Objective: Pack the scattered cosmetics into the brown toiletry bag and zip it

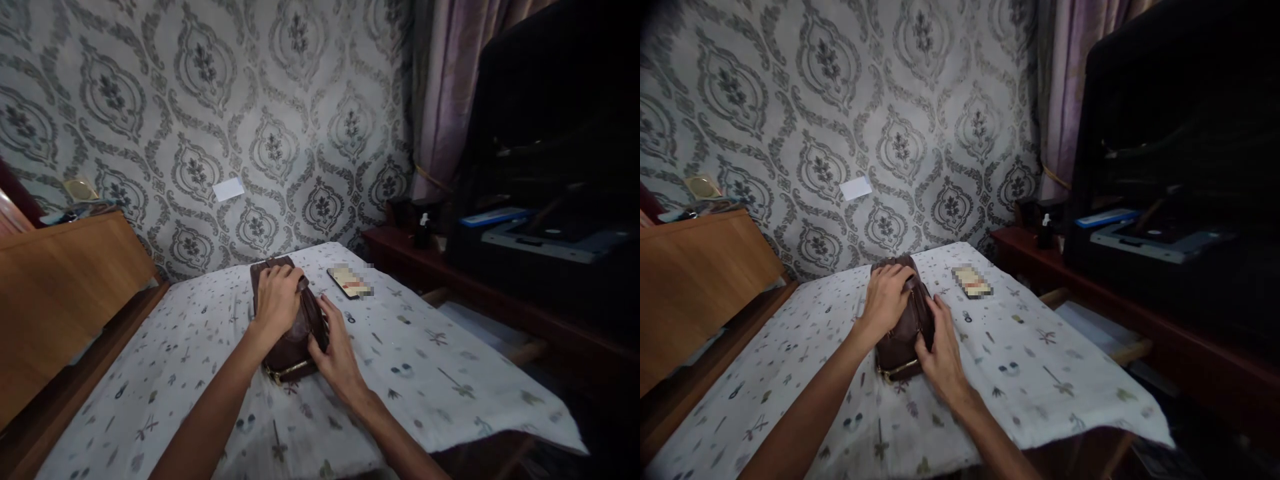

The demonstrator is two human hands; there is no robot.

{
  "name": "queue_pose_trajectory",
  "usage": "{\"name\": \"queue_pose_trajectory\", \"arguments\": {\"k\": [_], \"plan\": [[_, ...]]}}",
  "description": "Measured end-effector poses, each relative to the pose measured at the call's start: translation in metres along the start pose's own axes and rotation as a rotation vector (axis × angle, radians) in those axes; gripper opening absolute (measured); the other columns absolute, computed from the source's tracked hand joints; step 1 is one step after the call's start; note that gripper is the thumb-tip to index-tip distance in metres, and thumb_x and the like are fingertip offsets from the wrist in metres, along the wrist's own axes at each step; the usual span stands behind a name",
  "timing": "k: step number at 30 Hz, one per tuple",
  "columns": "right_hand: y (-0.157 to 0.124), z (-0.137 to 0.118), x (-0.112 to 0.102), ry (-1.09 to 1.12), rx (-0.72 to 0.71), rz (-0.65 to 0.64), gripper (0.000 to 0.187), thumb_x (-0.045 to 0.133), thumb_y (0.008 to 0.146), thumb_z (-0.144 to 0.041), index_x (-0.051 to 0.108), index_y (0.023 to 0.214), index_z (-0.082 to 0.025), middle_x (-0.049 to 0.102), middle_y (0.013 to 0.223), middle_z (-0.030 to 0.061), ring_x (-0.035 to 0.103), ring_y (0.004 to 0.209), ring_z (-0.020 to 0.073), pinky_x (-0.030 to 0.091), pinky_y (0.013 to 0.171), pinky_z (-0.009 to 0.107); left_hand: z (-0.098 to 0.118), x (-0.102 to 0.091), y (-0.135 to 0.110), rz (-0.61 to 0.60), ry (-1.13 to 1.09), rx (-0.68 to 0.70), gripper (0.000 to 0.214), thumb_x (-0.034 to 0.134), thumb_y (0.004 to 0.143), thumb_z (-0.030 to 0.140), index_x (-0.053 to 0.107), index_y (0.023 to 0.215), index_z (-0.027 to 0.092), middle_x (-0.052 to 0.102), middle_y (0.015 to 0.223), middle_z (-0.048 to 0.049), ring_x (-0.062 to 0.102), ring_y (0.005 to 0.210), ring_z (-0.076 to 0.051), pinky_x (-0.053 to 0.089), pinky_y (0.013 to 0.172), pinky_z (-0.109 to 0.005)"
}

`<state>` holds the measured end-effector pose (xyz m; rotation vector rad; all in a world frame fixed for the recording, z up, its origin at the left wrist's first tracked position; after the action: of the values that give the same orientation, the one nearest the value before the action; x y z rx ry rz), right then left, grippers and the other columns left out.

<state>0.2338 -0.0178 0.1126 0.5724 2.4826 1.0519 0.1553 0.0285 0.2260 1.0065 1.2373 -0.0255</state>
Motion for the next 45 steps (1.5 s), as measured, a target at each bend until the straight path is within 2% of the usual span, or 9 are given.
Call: {"name": "queue_pose_trajectory", "arguments": {"k": [8,17,24,29,32,35,38,40,45], "plan": [[-0.006,-0.006,-0.002,-0.069,-0.002,0.039,0.055,0.043,0.092,-0.023,0.032,0.146,-0.02,0.05,0.139,0.015,0.049,0.13,0.0284,0.043,0.107,0.053,-0.011,0.001,-0.005,0.041,-0.094,-0.051,0.016,0.052,0.087,0.011,0.063,0.092,0.023,0.065,0.092,-0.0056,0.055,0.092,-0.024,0.043,0.082,-0.038],[-0.016,0.015,0.022,-0.074,0.075,-0.127,0.066,0.033,0.097,-0.02,0.003,0.155,-0.024,0.021,0.161,0.0096,0.023,0.147,0.0237,0.031,0.117,0.05,-0.026,-0.008,-0.002,0.154,-0.39,-0.056,0.013,0.06,0.088,0.021,0.067,0.078,0.019,0.07,0.09,-0.006,0.06,0.092,-0.022,0.046,0.085,-0.037],[-0.016,0.018,0.028,-0.034,0.086,-0.16,0.069,0.031,0.096,-0.018,-0.004,0.155,-0.025,0.015,0.163,0.0092,0.016,0.148,0.0229,0.027,0.119,0.05,-0.014,-0.015,-0.008,0.106,-0.569,0.115,0.017,0.063,0.086,0.027,0.069,0.073,0.018,0.071,0.082,-0.0067,0.064,0.084,-0.021,0.047,0.082,-0.036],[-0.015,0.018,0.021,-0.042,0.084,-0.138,0.065,0.032,0.099,-0.025,-0.001,0.155,-0.025,0.017,0.162,0.0105,0.019,0.148,0.0243,0.027,0.118,0.053,-0.011,-0.017,-0.013,0.056,-0.576,0.14,0.011,0.063,0.086,0.023,0.071,0.08,0.019,0.072,0.085,-0.0067,0.064,0.088,-0.021,0.047,0.085,-0.037],[-0.013,0.009,0.015,-0.037,0.061,-0.126,0.065,0.036,0.098,-0.032,0.006,0.155,-0.025,0.023,0.16,0.0114,0.024,0.146,0.0262,0.029,0.116,0.054,-0.023,-0.029,-0.024,0.123,-0.511,0.072,0.021,0.062,0.083,0.014,0.07,0.101,0.021,0.07,0.104,-0.0069,0.06,0.103,-0.023,0.045,0.094,-0.039],[-0.011,-0.004,0.013,-0.064,0.042,-0.098,0.071,0.047,0.095,-0.039,0.011,0.154,-0.025,0.023,0.159,0.0129,0.025,0.146,0.0297,0.03,0.115,0.056,-0.052,-0.036,-0.043,0.204,-0.472,-0.11,0.038,0.062,0.08,0.013,0.064,0.117,0.023,0.062,0.118,-0.008,0.055,0.115,-0.024,0.044,0.098,-0.039],[-0.006,-0.014,0.017,-0.14,0.033,-0.066,0.081,0.058,0.087,-0.048,0.017,0.152,-0.023,0.022,0.158,0.0166,0.024,0.145,0.0345,0.03,0.113,0.059,-0.078,-0.032,-0.061,0.241,-0.501,-0.26,0.023,0.063,0.083,0.02,0.066,0.106,0.021,0.064,0.105,-0.0068,0.059,0.103,-0.022,0.048,0.088,-0.034],[-0.001,-0.018,0.021,-0.19,0.029,-0.034,0.084,0.061,0.084,-0.052,0.02,0.151,-0.021,0.023,0.156,0.0195,0.025,0.144,0.037,0.032,0.111,0.061,-0.084,-0.028,-0.068,0.255,-0.521,-0.291,0.011,0.062,0.085,0.023,0.067,0.095,0.02,0.066,0.094,-0.0054,0.061,0.094,-0.02,0.049,0.083,-0.032],[0.004,-0.017,0.029,-0.247,0.025,0.012,0.083,0.06,0.083,-0.054,0.024,0.15,-0.019,0.026,0.152,0.0215,0.027,0.141,0.04,0.034,0.108,0.063,-0.075,-0.026,-0.065,0.251,-0.449,-0.232,0.016,0.062,0.086,0.02,0.068,0.1,0.02,0.067,0.098,-0.0055,0.059,0.097,-0.02,0.047,0.088,-0.034]]}}
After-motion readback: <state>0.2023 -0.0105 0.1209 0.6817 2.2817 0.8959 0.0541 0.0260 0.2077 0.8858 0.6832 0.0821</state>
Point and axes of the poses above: each hand's wrist, its own y-axis towards the middle knuckle, its own x-axis out of the palm, z = x × y, the point moved 10 cm from there along y, towards the middle knuckle
